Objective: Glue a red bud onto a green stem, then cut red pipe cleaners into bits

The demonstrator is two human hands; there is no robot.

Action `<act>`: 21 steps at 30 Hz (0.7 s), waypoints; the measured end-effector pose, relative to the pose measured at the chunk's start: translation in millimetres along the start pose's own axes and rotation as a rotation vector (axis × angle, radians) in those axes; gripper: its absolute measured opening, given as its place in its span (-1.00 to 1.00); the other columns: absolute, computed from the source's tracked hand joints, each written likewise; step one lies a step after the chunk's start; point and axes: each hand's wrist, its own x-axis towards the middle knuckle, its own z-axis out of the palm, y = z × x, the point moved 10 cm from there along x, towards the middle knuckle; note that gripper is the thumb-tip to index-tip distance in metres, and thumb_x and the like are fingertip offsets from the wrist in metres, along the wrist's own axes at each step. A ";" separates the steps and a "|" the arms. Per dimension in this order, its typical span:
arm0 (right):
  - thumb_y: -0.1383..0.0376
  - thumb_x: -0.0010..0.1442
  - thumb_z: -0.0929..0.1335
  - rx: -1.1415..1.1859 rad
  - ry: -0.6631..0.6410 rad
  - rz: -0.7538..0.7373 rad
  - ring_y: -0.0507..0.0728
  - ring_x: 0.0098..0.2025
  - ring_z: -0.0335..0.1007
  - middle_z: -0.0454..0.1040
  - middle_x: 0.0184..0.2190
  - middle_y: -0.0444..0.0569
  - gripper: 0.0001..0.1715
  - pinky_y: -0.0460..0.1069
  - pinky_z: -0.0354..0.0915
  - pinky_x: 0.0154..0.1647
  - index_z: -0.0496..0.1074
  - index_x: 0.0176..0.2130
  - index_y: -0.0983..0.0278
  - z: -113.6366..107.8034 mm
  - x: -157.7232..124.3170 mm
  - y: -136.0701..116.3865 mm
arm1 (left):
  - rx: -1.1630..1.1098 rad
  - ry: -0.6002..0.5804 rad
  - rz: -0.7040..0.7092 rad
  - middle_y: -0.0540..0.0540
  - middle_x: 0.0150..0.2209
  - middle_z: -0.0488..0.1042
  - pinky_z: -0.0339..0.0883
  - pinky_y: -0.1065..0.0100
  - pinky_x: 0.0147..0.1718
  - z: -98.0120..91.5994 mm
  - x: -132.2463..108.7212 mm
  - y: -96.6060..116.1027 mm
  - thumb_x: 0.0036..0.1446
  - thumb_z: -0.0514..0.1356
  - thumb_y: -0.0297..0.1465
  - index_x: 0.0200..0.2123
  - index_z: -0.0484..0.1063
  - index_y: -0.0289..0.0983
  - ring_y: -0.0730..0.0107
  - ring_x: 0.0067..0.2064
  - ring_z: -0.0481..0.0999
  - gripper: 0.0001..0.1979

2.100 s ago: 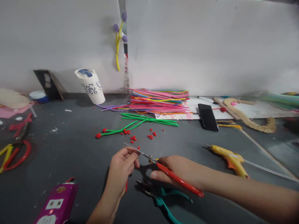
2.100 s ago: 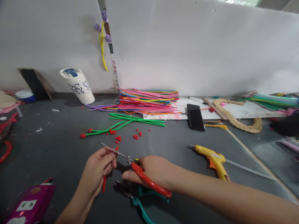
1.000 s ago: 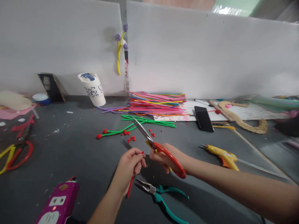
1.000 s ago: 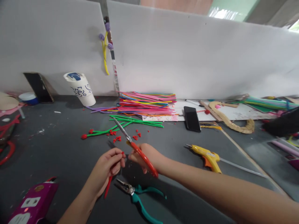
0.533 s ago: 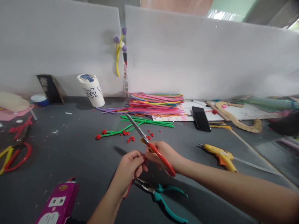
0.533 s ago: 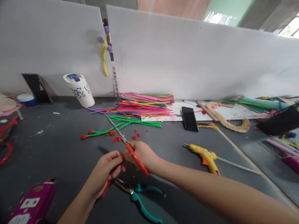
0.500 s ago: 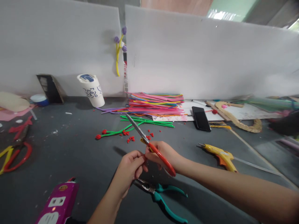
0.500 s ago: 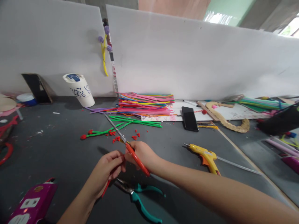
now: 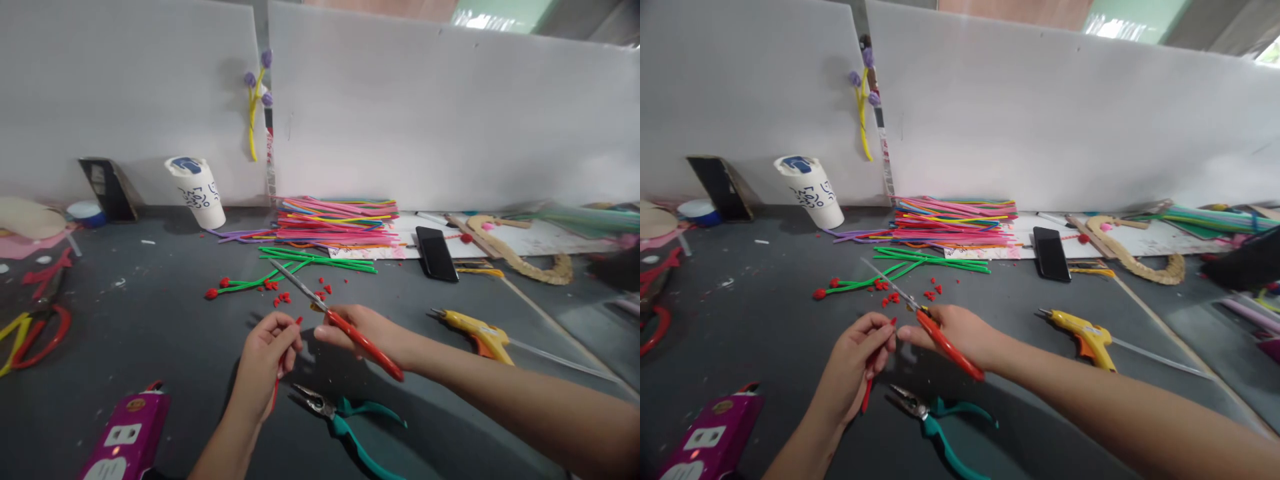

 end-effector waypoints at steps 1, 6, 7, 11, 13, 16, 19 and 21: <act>-0.11 0.03 0.23 -0.083 -0.042 -0.023 0.02 -0.55 0.22 0.29 -0.58 -0.15 -0.50 -0.12 0.12 -0.55 0.26 -0.45 0.28 0.9 -4.9 -0.3 | -0.008 0.022 0.014 0.11 -0.64 0.31 -0.20 0.58 -0.77 -2.9 0.4 1.8 -0.03 0.17 -0.35 -0.49 0.25 -0.28 0.70 -0.72 0.07 -0.85; -0.26 0.00 0.08 -0.286 -0.152 0.031 0.08 -0.54 0.26 0.39 -0.53 -0.05 -0.29 -0.09 0.07 -0.56 0.32 -0.39 0.28 11.7 -22.6 13.0 | -0.001 0.091 0.040 0.08 -0.63 0.33 -0.18 0.58 -0.76 -8.8 1.2 5.1 -0.04 0.17 -0.36 -0.47 0.29 -0.30 0.71 -0.72 0.05 -0.87; -0.27 0.00 0.07 -0.293 -0.154 0.033 0.08 -0.54 0.26 0.39 -0.53 -0.04 -0.27 -0.09 0.07 -0.57 0.33 -0.38 0.28 14.3 -23.1 14.0 | -0.004 0.101 0.037 0.08 -0.64 0.33 -0.18 0.58 -0.76 -9.3 1.3 4.8 -0.04 0.18 -0.37 -0.47 0.30 -0.30 0.71 -0.72 0.05 -0.88; -0.25 0.02 0.08 -0.263 -0.152 0.010 0.06 -0.54 0.27 0.42 -0.52 -0.03 -0.27 -0.11 0.05 -0.58 0.34 -0.38 0.30 21.5 -18.8 14.7 | -0.023 0.101 0.038 0.07 -0.63 0.34 -0.16 0.58 -0.76 -9.7 1.5 4.2 -0.06 0.19 -0.36 -0.46 0.32 -0.31 0.71 -0.72 0.07 -0.87; -0.24 0.04 0.07 -0.235 -0.158 -0.007 0.05 -0.54 0.26 0.42 -0.52 -0.04 -0.28 -0.12 0.05 -0.59 0.35 -0.39 0.30 22.7 -16.8 14.1 | -0.029 0.101 0.028 0.06 -0.63 0.35 -0.16 0.58 -0.76 -10.8 1.6 2.9 -0.06 0.20 -0.35 -0.45 0.33 -0.31 0.71 -0.72 0.07 -0.86; -0.24 0.05 0.07 -0.222 -0.175 -0.022 0.04 -0.55 0.25 0.41 -0.52 -0.05 -0.28 -0.12 0.05 -0.60 0.34 -0.39 0.30 23.3 -16.9 13.1 | -0.029 0.106 0.015 0.05 -0.64 0.36 -0.17 0.58 -0.76 -12.0 1.6 1.1 -0.07 0.20 -0.36 -0.47 0.33 -0.32 0.71 -0.72 0.08 -0.85; -0.25 0.02 0.08 -0.260 -0.168 -0.004 0.07 -0.54 0.27 0.41 -0.51 -0.05 -0.29 -0.11 0.06 -0.59 0.33 -0.37 0.28 22.0 -18.8 13.8 | -0.023 0.121 0.030 0.06 -0.65 0.35 -0.16 0.59 -0.76 -13.0 1.6 2.1 -0.06 0.19 -0.38 -0.47 0.33 -0.32 0.71 -0.71 0.07 -0.88; -0.26 0.01 0.08 -0.285 -0.166 0.016 0.09 -0.52 0.29 0.41 -0.51 -0.04 -0.29 -0.10 0.07 -0.59 0.32 -0.35 0.26 21.8 -19.9 14.3 | -0.019 0.148 0.047 0.06 -0.66 0.35 -0.14 0.59 -0.75 -14.6 1.0 3.8 -0.07 0.20 -0.39 -0.48 0.32 -0.32 0.71 -0.71 0.08 -0.88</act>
